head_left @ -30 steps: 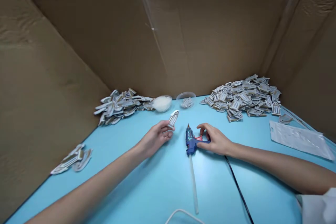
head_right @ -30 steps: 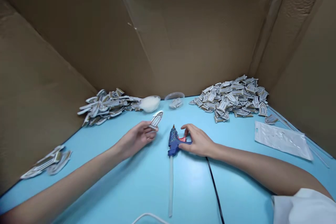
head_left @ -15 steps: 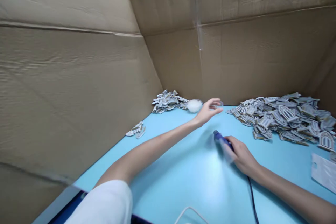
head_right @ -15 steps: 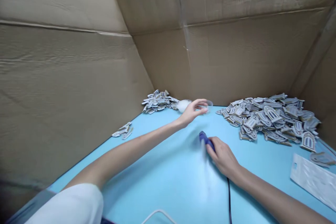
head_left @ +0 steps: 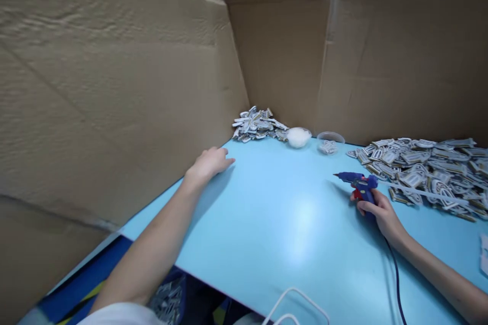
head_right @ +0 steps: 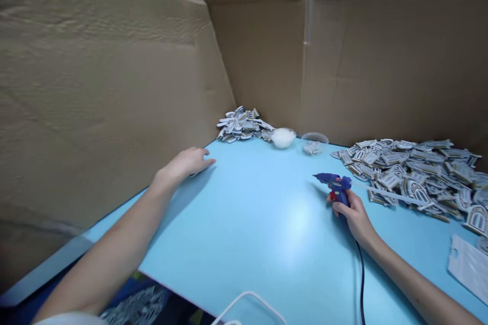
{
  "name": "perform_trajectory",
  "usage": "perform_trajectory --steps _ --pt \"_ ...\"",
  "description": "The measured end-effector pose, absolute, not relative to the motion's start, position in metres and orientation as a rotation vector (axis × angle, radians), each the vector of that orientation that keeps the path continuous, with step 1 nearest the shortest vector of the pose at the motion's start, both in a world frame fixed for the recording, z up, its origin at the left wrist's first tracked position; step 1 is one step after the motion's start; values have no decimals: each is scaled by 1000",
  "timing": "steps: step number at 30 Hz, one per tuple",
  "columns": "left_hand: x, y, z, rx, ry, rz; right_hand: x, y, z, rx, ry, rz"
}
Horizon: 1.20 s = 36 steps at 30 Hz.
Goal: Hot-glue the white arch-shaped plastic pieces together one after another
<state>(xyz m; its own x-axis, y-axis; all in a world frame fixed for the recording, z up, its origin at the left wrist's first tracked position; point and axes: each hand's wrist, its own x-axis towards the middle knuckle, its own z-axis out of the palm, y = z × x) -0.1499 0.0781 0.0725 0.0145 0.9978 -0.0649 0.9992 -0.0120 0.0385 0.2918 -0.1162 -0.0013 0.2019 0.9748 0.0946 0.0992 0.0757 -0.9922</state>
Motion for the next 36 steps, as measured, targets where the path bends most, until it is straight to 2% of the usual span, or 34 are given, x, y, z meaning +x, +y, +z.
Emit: perform_trajectory --steps 9,20,23,28,31,34,36 --pt "-131 77 67 2299 2093 -148 293 -119 17 -1281 -1028 1160" --pt "-106 62 66 2428 2000 -18 296 -118 17 -1345 -1019 1161" --pt "-101 61 66 2443 1944 45 299 -118 11 -1404 -1171 1064" --pt "-94 58 64 2474 1721 240 292 -126 9 -1685 -1781 564" --pt "-95 56 63 2521 1664 330 295 -128 19 -1796 -2087 453" --pt "-98 54 64 2503 1739 156 303 -115 44 -1882 -2337 454" --pt "-98 54 64 2482 1738 52 302 -96 66 -1919 -2463 283"
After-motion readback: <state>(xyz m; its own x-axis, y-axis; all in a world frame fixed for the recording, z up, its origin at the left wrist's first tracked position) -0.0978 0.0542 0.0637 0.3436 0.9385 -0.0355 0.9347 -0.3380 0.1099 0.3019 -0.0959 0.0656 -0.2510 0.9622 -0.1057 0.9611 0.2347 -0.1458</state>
